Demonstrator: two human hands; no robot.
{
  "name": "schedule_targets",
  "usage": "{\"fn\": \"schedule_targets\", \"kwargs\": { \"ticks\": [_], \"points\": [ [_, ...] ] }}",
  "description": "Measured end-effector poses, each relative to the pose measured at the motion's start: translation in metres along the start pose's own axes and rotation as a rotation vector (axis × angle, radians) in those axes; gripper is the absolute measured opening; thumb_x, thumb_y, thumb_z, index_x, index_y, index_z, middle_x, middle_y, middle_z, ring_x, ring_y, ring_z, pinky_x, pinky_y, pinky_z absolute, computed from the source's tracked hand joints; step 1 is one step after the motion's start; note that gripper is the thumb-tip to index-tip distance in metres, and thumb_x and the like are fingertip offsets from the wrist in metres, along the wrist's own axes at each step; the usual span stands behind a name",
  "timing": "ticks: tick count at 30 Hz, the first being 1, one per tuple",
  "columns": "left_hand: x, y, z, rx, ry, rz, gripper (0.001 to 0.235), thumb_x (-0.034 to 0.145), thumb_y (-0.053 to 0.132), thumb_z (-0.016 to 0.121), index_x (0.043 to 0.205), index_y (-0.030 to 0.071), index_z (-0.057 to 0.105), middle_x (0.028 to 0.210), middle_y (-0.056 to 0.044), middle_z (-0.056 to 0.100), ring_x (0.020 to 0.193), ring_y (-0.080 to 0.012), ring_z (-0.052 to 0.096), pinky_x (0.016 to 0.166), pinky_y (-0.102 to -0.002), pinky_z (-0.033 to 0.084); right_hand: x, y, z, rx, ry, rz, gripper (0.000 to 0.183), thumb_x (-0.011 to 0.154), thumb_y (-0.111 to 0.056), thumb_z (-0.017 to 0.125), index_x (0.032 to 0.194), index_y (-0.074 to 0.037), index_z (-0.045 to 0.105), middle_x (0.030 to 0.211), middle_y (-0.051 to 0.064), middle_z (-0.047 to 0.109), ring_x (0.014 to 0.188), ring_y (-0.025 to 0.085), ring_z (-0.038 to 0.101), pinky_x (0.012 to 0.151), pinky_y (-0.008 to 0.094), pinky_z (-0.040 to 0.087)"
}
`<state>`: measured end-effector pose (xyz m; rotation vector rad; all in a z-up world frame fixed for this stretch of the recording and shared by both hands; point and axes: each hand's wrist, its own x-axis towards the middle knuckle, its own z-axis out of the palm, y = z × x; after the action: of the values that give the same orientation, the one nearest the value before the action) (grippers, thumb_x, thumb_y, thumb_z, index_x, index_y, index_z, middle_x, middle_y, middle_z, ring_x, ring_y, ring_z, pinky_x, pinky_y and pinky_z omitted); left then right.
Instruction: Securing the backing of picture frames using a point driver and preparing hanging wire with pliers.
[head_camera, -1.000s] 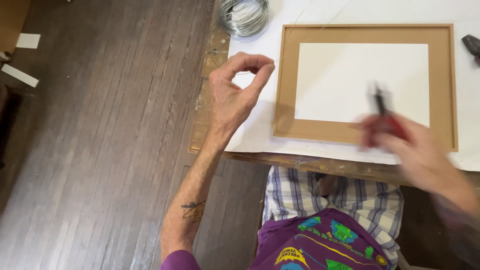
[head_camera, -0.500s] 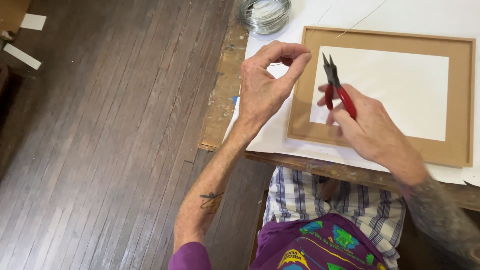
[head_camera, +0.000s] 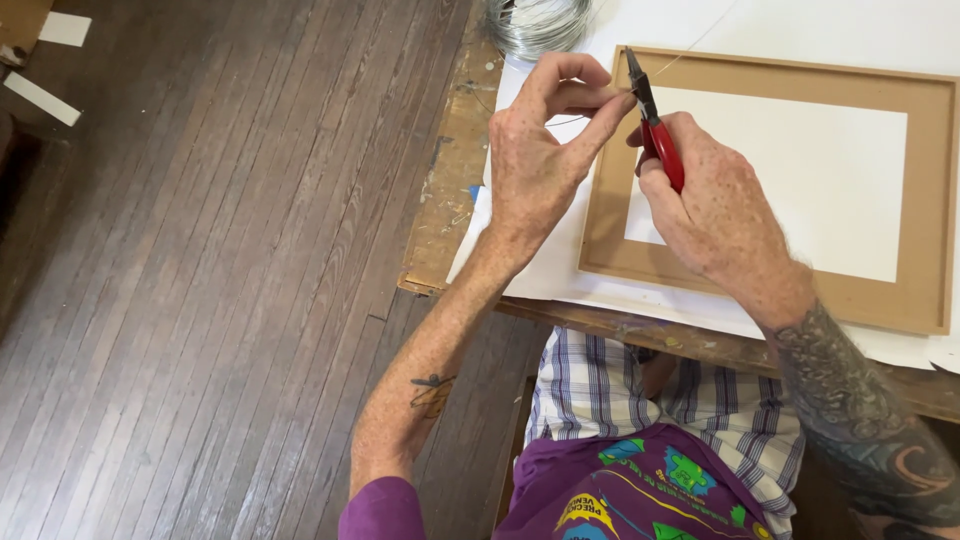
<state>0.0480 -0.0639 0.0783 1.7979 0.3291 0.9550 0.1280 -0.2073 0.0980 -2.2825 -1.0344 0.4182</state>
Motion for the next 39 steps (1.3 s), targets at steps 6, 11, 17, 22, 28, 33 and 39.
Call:
{"fn": "schedule_targets", "kwargs": {
  "ticks": [6, 11, 17, 22, 28, 33, 39],
  "points": [
    [0.008, -0.017, -0.007, 0.130, -0.085, 0.201, 0.019, 0.095, 0.022, 0.071, 0.095, 0.015, 0.054, 0.085, 0.006, 0.073, 0.080, -0.0093, 0.079, 0.073, -0.022, 0.056, 0.005, 0.007, -0.002, -0.187, -0.015, -0.048, 0.032, 0.111, -0.031, 0.042, 0.122, -0.003, 0.055, 0.093, 0.019, 0.068, 0.077, 0.042, 0.062, 0.070, 0.053, 0.046],
    [0.016, -0.031, -0.006, 0.318, -0.068, 0.432, 0.024, 0.094, 0.014, 0.076, 0.092, 0.013, 0.052, 0.081, 0.009, 0.070, 0.074, -0.0075, 0.076, 0.061, -0.024, 0.053, 0.010, 0.008, -0.004, -0.274, -0.054, -0.024, 0.036, 0.114, -0.038, 0.043, 0.118, -0.005, 0.055, 0.088, 0.017, 0.068, 0.075, 0.043, 0.063, 0.071, 0.055, 0.047],
    [0.015, -0.028, -0.006, 0.357, -0.065, 0.445, 0.021, 0.096, 0.013, 0.073, 0.092, 0.014, 0.052, 0.082, 0.010, 0.069, 0.073, -0.0059, 0.073, 0.059, -0.025, 0.050, 0.019, 0.033, 0.016, -0.285, 0.147, -0.111, 0.042, 0.118, -0.041, 0.050, 0.096, -0.006, 0.058, 0.062, 0.013, 0.055, 0.058, 0.037, 0.054, 0.063, 0.050, 0.043],
    [0.012, -0.031, -0.006, 0.333, -0.066, 0.438, 0.021, 0.096, 0.011, 0.072, 0.092, 0.012, 0.051, 0.084, 0.008, 0.069, 0.073, -0.0074, 0.074, 0.061, -0.024, 0.051, 0.027, 0.047, 0.027, -0.262, 0.209, -0.113, 0.055, 0.119, -0.047, 0.048, 0.079, -0.010, 0.044, 0.057, 0.007, 0.039, 0.053, 0.033, 0.041, 0.060, 0.048, 0.035],
    [0.010, -0.029, -0.005, 0.319, -0.047, 0.390, 0.020, 0.096, 0.014, 0.077, 0.102, 0.017, 0.058, 0.091, 0.007, 0.075, 0.079, -0.0080, 0.079, 0.068, -0.023, 0.057, 0.027, 0.054, 0.025, -0.334, 0.270, -0.250, 0.048, 0.120, -0.039, 0.060, 0.085, -0.007, 0.058, 0.054, 0.004, 0.043, 0.047, 0.025, 0.042, 0.054, 0.045, 0.040],
    [0.009, -0.028, -0.005, 0.313, 0.007, 0.486, 0.026, 0.096, 0.011, 0.081, 0.110, 0.014, 0.059, 0.096, 0.004, 0.078, 0.090, -0.0070, 0.079, 0.079, -0.021, 0.060, -0.010, -0.002, -0.017, -0.045, -0.086, 0.056, 0.032, 0.111, -0.035, 0.042, 0.123, -0.010, 0.058, 0.075, 0.012, 0.061, 0.064, 0.031, 0.056, 0.068, 0.045, 0.042],
    [0.008, -0.027, -0.004, 0.184, -0.008, 0.462, 0.023, 0.099, 0.009, 0.077, 0.117, 0.011, 0.064, 0.108, -0.002, 0.077, 0.094, -0.0124, 0.079, 0.090, -0.025, 0.064, -0.012, 0.034, -0.005, 0.751, 0.057, -0.022, 0.024, 0.110, -0.017, 0.041, 0.129, -0.004, 0.049, 0.110, 0.013, 0.061, 0.104, 0.023, 0.065, 0.087, 0.037, 0.063]
  ]
}}
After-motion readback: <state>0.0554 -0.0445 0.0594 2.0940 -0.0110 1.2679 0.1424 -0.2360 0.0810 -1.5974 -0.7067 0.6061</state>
